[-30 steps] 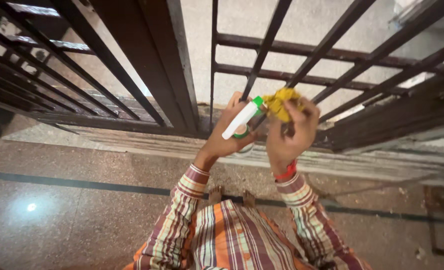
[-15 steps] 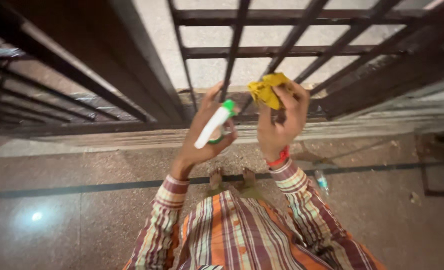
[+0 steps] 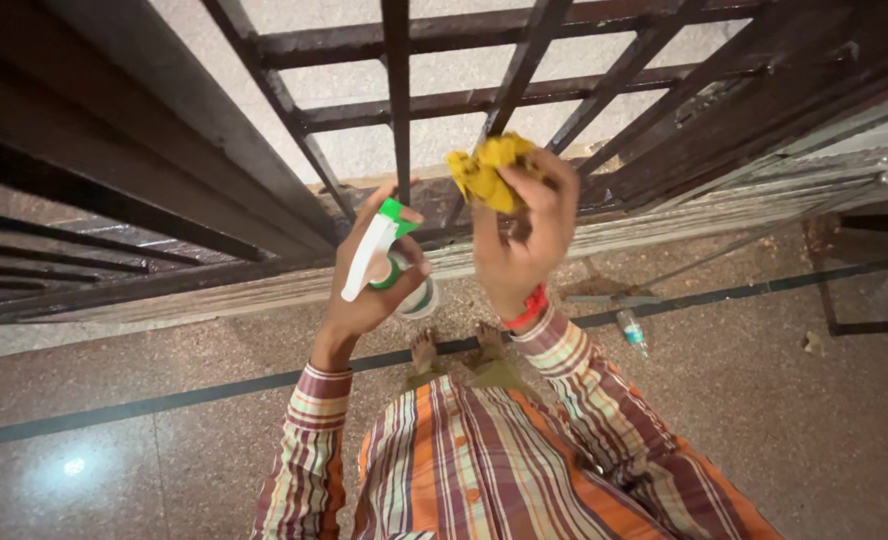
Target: The person wipes a metal gate using a cloth while holding a spray bottle.
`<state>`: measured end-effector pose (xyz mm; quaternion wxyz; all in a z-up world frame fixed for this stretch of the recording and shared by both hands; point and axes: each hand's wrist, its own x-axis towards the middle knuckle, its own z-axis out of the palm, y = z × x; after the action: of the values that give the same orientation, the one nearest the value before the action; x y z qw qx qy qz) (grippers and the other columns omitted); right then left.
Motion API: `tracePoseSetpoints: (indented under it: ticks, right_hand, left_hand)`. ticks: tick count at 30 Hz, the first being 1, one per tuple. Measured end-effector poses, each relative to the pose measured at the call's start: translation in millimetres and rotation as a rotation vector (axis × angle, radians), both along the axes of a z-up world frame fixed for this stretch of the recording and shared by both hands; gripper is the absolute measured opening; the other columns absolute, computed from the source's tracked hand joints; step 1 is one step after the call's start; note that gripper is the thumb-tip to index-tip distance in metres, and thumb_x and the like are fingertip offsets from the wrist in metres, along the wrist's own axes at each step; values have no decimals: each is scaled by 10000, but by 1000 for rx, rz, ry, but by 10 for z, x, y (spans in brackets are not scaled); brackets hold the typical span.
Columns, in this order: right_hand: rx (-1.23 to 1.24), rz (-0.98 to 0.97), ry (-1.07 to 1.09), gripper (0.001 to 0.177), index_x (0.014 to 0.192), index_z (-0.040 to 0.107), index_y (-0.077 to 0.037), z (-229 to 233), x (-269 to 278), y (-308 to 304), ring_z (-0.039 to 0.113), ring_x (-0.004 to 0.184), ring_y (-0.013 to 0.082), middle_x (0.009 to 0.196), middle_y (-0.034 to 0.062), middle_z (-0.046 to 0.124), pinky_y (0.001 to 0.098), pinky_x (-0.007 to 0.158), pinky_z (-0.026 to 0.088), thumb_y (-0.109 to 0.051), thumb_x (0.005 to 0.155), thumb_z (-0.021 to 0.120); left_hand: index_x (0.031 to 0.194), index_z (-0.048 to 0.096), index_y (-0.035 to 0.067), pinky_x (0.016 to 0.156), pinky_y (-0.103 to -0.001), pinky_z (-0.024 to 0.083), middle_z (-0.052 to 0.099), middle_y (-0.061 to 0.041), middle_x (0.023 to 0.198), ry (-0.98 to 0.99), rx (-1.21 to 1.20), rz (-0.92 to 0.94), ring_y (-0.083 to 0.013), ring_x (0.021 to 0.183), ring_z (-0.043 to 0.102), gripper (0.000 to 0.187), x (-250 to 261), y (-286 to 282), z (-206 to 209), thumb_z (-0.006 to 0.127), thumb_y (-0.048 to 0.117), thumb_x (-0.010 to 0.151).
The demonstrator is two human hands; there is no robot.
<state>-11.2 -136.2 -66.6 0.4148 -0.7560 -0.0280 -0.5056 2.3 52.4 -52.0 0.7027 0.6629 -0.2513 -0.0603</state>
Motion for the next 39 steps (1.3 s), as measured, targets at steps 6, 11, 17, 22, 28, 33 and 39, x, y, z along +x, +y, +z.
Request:
tracePoseSetpoints:
  ticks: [6, 11, 17, 22, 28, 33, 39]
  right_hand:
    - [19, 64, 49, 338, 1158, 544, -63, -309, 50, 123, 611, 1225, 288, 1337, 156, 554, 396, 993, 562, 5, 902, 755]
    - [-35, 47, 57, 361, 1207, 578, -69, -91, -117, 154, 613, 1227, 272, 1336, 145, 538, 376, 979, 563, 8, 914, 773]
    - [-142, 284, 27, 372, 1193, 706, -127, 66, 228, 243, 639, 1188, 255, 1379, 117, 548, 329, 953, 635, 48, 869, 757]
    - [-213, 336, 133, 341, 1155, 721, -158, -119, 155, 268, 645, 1198, 249, 1393, 74, 557, 324, 964, 611, 32, 876, 771]
    - [-182, 279, 123, 331, 1145, 729, -149, -146, 36, 321, 629, 1205, 242, 1361, 78, 557, 331, 966, 603, 17, 865, 783]
    - [-204, 289, 68, 335, 1183, 720, -146, -185, 213, 218, 634, 1191, 204, 1344, 39, 574, 302, 962, 621, 10, 896, 794]
    - [-381, 387, 244, 333, 1194, 671, -168, -830, 121, 119, 648, 1193, 282, 1368, 64, 539, 366, 952, 633, -91, 885, 767]
  left_hand:
    - [1423, 564, 25, 933, -299, 537, 678, -4, 1065, -105, 122, 17, -98, 844, 681, 633, 14, 0, -59, 821, -50, 850]
    - [1366, 551, 23, 815, -271, 534, 633, -42, 1066, 9, 105, 57, -79, 793, 657, 598, -16, -36, -65, 776, -34, 815]
    - [1338, 537, 32, 682, -241, 543, 705, -16, 923, 108, 145, 197, -82, 778, 673, 574, -156, -124, -269, 783, -1, 820]
    - [1282, 591, 26, 678, -247, 540, 713, -22, 881, 114, 134, 312, -97, 797, 681, 482, -275, -174, -560, 783, -1, 841]
    - [1316, 576, 45, 718, -242, 550, 695, -5, 976, 204, 34, 349, -75, 805, 666, 523, -340, -91, -627, 755, -5, 827]
    - [1313, 627, 91, 702, -248, 527, 705, -1, 838, 160, 198, 320, -68, 760, 667, 550, -423, -100, -526, 778, -15, 795]
    - [1262, 645, 107, 631, -249, 496, 649, 7, 761, 267, 216, 297, -70, 692, 618, 530, -558, -144, -631, 791, -22, 769]
